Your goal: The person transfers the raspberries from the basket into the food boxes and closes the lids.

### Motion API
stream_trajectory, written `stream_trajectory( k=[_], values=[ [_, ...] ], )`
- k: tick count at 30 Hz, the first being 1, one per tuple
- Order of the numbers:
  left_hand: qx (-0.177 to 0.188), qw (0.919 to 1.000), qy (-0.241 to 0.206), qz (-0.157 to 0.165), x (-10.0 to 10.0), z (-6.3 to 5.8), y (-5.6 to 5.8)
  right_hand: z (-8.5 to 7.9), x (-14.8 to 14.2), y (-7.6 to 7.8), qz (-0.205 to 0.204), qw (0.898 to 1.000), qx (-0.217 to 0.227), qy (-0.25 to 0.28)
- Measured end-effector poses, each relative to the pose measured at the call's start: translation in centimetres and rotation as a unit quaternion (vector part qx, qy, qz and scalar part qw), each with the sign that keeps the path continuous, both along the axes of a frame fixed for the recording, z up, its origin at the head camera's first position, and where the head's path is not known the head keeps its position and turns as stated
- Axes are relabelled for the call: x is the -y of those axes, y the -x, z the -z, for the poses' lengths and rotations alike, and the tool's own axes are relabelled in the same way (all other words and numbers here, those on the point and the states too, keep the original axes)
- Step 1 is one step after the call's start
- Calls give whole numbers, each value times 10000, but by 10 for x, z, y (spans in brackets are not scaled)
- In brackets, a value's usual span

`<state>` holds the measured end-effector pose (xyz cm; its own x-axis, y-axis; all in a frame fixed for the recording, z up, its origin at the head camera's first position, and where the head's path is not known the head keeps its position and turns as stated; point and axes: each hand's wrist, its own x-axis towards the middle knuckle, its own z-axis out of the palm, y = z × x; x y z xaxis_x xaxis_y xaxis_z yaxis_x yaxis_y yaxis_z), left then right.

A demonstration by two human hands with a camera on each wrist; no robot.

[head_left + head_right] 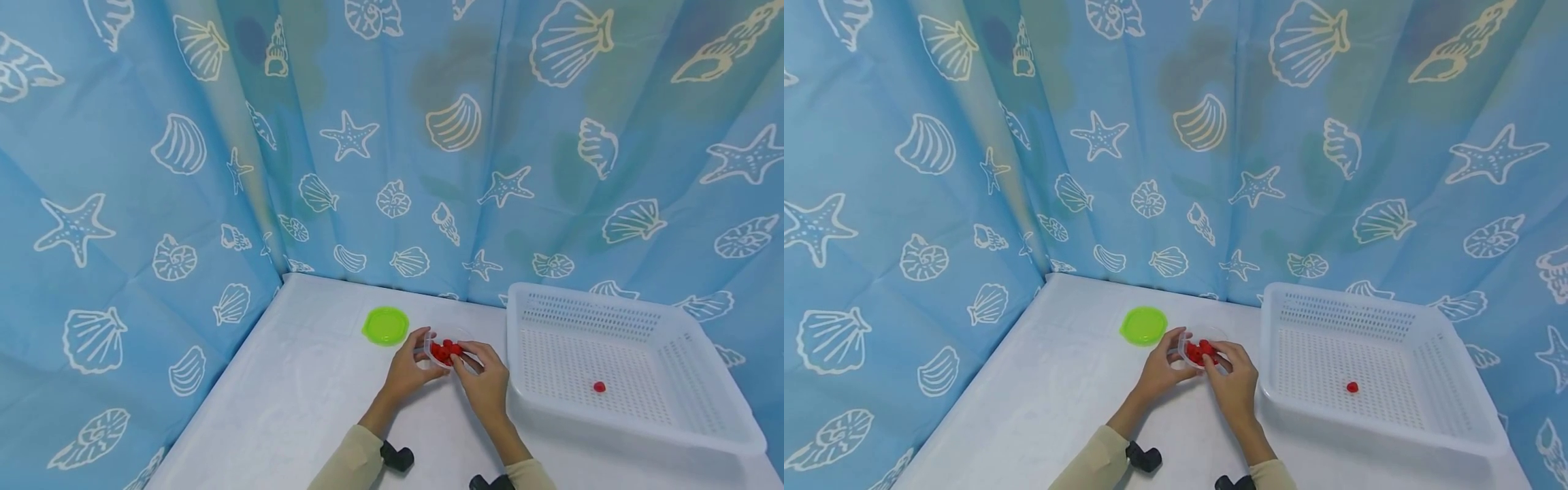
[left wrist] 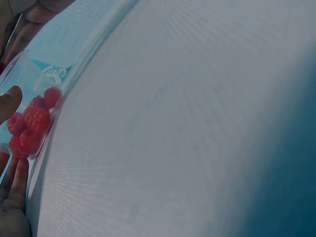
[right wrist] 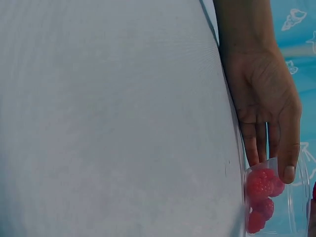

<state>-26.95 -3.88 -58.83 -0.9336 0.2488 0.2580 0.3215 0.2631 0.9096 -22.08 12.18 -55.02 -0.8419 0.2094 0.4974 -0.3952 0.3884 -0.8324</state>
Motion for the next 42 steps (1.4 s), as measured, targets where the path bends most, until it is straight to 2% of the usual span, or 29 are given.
stream_trajectory(
  k=[7,17,21,26,30,35,39,42],
  values=[
    [18,10000,-18,30,0,2,1,6,-3,2,-94,9994,-221,-230],
    [172,9998,1,-77,-1,1,-1,7,-2,2,-89,9970,-156,-753],
    [233,9997,32,-119,-1,2,-1,5,-1,1,2,9960,-9,-890],
    [63,10000,-3,-33,0,2,0,-1,0,0,113,9960,285,-837],
    [-31,10000,-8,-16,1,1,-1,-20,-1,-4,85,9977,46,-671],
    [97,9999,13,-67,0,-3,-2,-66,-12,-11,3,9972,-368,-646],
    [128,9999,-52,12,0,-2,-1,-99,-39,-10,16,9953,-542,-799],
    [93,9999,-89,51,2,-1,-1,-116,-68,-3,86,9918,-556,-1150]
  ],
)
